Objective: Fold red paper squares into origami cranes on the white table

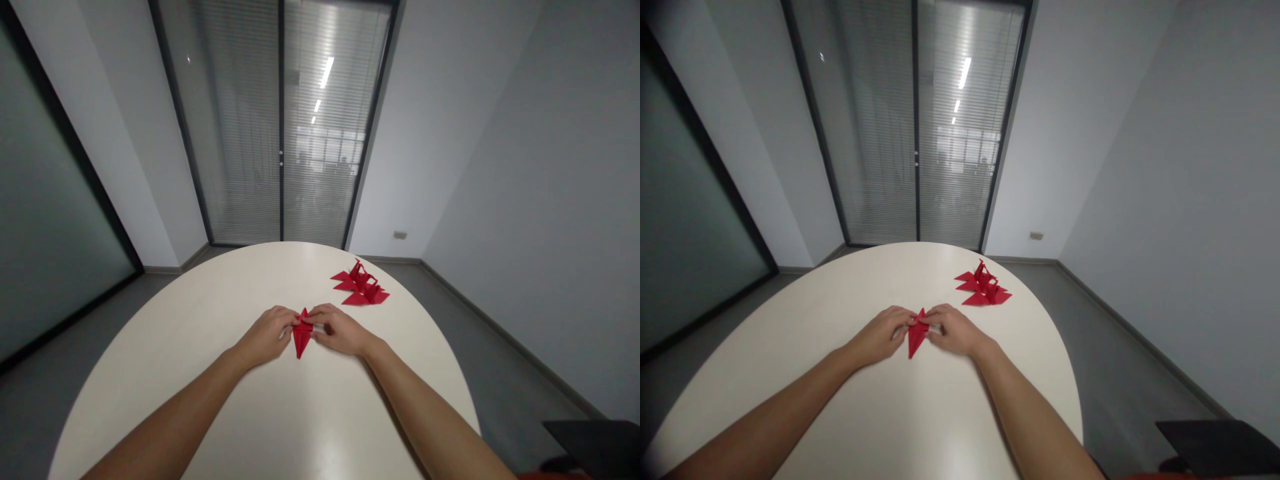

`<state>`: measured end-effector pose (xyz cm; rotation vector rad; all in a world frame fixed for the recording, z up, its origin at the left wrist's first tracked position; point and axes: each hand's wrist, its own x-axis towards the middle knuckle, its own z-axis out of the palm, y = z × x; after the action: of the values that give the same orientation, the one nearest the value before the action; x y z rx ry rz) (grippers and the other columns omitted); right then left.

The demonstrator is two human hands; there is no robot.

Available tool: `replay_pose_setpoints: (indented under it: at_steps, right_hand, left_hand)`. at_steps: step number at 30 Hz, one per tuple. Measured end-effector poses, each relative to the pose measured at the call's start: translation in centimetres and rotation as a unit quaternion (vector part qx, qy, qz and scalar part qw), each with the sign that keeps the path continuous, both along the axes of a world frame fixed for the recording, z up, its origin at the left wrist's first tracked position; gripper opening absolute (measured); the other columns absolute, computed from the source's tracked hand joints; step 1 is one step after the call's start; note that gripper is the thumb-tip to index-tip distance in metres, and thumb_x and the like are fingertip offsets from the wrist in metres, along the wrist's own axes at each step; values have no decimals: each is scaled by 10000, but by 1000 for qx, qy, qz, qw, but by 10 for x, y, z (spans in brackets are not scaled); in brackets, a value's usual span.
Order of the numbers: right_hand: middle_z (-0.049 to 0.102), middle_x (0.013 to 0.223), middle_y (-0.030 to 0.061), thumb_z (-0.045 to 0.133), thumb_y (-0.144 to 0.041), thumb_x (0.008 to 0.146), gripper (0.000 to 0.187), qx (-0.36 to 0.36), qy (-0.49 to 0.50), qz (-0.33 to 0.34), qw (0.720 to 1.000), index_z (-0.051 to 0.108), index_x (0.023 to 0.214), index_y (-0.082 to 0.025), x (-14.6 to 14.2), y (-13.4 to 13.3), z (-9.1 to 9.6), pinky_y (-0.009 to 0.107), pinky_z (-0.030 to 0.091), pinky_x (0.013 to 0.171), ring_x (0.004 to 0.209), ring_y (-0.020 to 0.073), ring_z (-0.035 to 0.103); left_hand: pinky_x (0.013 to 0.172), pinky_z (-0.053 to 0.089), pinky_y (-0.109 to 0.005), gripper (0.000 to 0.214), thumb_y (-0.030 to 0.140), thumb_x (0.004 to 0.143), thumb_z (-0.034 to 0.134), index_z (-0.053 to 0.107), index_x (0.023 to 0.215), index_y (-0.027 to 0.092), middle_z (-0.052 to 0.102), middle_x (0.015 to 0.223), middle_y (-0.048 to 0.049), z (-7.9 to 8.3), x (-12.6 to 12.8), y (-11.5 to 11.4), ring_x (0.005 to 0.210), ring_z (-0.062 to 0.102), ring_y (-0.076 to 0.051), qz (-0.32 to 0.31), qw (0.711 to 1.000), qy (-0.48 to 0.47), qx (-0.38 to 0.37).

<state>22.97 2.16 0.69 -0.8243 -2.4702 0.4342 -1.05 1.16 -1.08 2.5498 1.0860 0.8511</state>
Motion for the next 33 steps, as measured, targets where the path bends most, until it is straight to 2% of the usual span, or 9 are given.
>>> replay_pose_setpoints:
  at_steps: [6, 13, 17, 21, 27, 33]
  right_hand:
    - [704, 1188, 95, 591, -247, 954, 354, -4, -5, -7, 1000, 670, 1299, -264, 0, 3, -4, 363, 469, 974, 1110, 235, 616]
    - [743, 1052, 73, 520, -213, 988, 285, -3, 6, 22, 1000, 711, 1199, -234, -2, 1, 5, 348, 469, 938, 992, 208, 644]
    - [739, 1043, 60, 571, -106, 883, 384, 4, 18, 34, 999, 702, 1215, -246, -2, 0, 6, 357, 470, 952, 992, 212, 643]
    - [713, 1163, 70, 694, -140, 776, 518, -3, 10, 40, 999, 676, 1278, -265, 0, 0, 5, 388, 454, 1001, 1068, 242, 631]
    - [710, 1170, 74, 687, -272, 890, 366, -5, 4, 19, 1000, 687, 1256, -276, 1, -1, 6, 365, 461, 976, 1084, 233, 624]
    - [733, 1055, 79, 549, -350, 998, 282, 27, -13, 9, 1000, 700, 1213, -246, 0, -2, 7, 342, 460, 932, 1038, 222, 633]
  left_hand:
    - [1015, 466, -409, 373, 100, 875, 531, 677, 1181, 257, 698, 1176, -63, 1, -5, 0, 1129, 591, -237, -16, 1000, 17, -10]
    - [1026, 441, -419, 306, 175, 920, 555, 662, 1191, 266, 702, 1192, -57, 4, -6, -2, 1121, 603, -238, -19, 999, 27, 1]
    - [1007, 430, -425, 201, 227, 940, 568, 684, 1101, 261, 726, 1108, -51, 6, -3, -3, 1068, 626, -242, -8, 999, 40, 18]
    - [999, 429, -422, 178, 215, 932, 575, 704, 1046, 261, 733, 1061, -52, 4, -1, -1, 1048, 635, -240, 0, 999, 43, 25]
    - [983, 448, -408, 266, 143, 904, 547, 702, 1083, 265, 721, 1095, -51, 1, -1, -1, 1050, 625, -239, 1, 999, 36, 25]
    - [1002, 457, -416, 337, 124, 852, 571, 684, 1135, 269, 716, 1137, -52, 1, -2, -3, 1085, 627, -242, -6, 1000, 20, 16]
